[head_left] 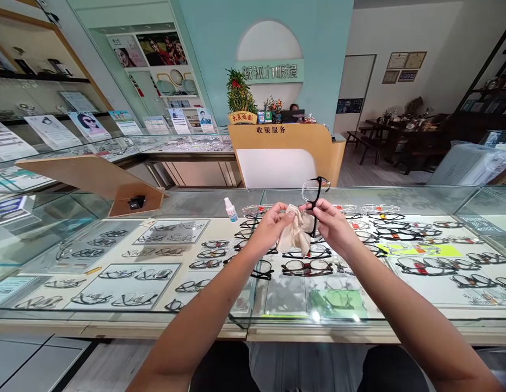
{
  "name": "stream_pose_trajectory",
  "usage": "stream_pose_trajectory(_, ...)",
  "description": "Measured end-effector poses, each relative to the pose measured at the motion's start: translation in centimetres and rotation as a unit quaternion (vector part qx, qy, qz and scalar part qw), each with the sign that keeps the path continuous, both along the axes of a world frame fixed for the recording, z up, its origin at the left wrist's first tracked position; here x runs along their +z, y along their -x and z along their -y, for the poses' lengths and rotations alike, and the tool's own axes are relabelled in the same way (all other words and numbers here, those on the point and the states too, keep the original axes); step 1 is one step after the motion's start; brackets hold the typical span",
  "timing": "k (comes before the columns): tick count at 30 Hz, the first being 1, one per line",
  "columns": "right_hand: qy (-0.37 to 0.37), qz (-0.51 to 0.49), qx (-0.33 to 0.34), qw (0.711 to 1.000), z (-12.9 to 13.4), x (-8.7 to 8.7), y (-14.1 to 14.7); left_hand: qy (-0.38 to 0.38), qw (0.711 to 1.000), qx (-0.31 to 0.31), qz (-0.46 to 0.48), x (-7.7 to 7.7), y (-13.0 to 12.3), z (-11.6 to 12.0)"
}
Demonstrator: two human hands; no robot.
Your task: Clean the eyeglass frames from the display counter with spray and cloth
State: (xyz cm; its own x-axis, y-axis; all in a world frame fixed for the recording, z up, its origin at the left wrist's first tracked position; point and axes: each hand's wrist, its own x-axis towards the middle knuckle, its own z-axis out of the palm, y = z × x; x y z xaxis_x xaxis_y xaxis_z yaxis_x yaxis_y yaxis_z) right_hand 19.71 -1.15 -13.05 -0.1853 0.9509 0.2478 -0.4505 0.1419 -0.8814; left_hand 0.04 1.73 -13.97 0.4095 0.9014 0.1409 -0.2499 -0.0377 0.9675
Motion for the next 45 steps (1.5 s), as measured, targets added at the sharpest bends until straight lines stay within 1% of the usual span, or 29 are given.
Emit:
stream_pose_trajectory(4, 0.024, -0.009, 0.013, 1.0, 0.2, -0.1, 0.4, 0.006, 1.0, -0.012, 0.027, -0.2, -0.6, 0.5)
stream_pose_trajectory(7, 0.031, -0.027, 0.027, 0.999, 0.4, -0.2, 0.6, 0.04, 0.998, -0.016, 0.047, -0.4, -0.8, 0.6)
stream_pose_trajectory(11, 0.031, -0.029, 0.032, 0.999, 0.5, -0.2, 0.6, 0.098, 0.993, -0.041, 0.058, -0.4, -0.9, 0.6)
stream_pose_trajectory(13, 0.028, -0.032, 0.033, 0.999, 0.5, -0.1, 0.5, 0.112, 0.991, -0.053, 0.054, -0.5, -0.9, 0.5)
stream_pose_trajectory(15, 0.027, -0.035, 0.035, 0.998, 0.5, -0.1, 0.5, 0.106, 0.992, -0.061, 0.039, -0.7, -0.9, 0.4)
stream_pose_trajectory(19, 0.025, -0.032, 0.041, 0.998, 0.4, -0.2, 0.5, 0.066, 0.995, -0.068, -0.018, -1.3, -0.5, 0.3)
stream_pose_trajectory(21, 0.025, -0.037, 0.044, 0.998, 0.3, -0.3, 0.4, 0.05, 0.995, -0.082, -0.036, -1.4, -0.3, 0.3)
stream_pose_trajectory(24, 0.024, -0.052, 0.048, 0.997, 0.2, -0.5, 0.3, 0.042, 0.994, -0.1, -0.024, -1.2, -0.3, 0.5)
stream_pose_trajectory(28, 0.019, -0.051, 0.046, 0.997, 0.2, -0.6, 0.4, 0.028, 0.996, -0.081, 0.009, -0.9, -1.0, 1.1)
stream_pose_trajectory(31, 0.012, -0.046, 0.05, 0.998, 0.4, -0.4, 0.5, 0.031, 0.997, -0.072, 0.022, -1.0, -1.6, 1.5)
stream_pose_trajectory(33, 0.008, -0.057, 0.053, 0.997, 0.7, -0.2, 0.6, 0.046, 0.996, -0.074, 0.021, -1.2, -1.7, 1.6)
stream_pose_trajectory(35, 0.007, -0.073, 0.056, 0.996, 0.9, 0.2, 0.6, 0.048, 0.997, -0.068, 0.0, -1.0, -1.7, 1.7)
stream_pose_trajectory(37, 0.006, -0.083, 0.059, 0.995, 1.1, 0.8, 0.6, 0.028, 0.998, -0.055, -0.032, -0.4, -1.5, 1.7)
stream_pose_trajectory(38, 0.004, -0.087, 0.06, 0.994, 1.2, 1.2, 0.5, 0.014, 0.998, -0.048, -0.043, 0.1, -1.5, 1.8)
stream_pose_trajectory(40, -0.004, -0.093, 0.062, 0.994, 1.1, 2.5, 0.4, -0.006, 0.998, -0.049, -0.044, 1.7, -1.5, 1.9)
stream_pose_trajectory(43, -0.032, -0.089, 0.061, 0.994, 0.8, 5.6, 0.3, -0.027, 0.997, -0.069, -0.006, 5.2, -2.2, 2.2)
stream_pose_trajectory(45, -0.066, -0.096, 0.053, 0.992, 0.5, 7.9, 0.3, -0.067, 0.996, -0.058, 0.033, 7.9, -2.9, 2.4)
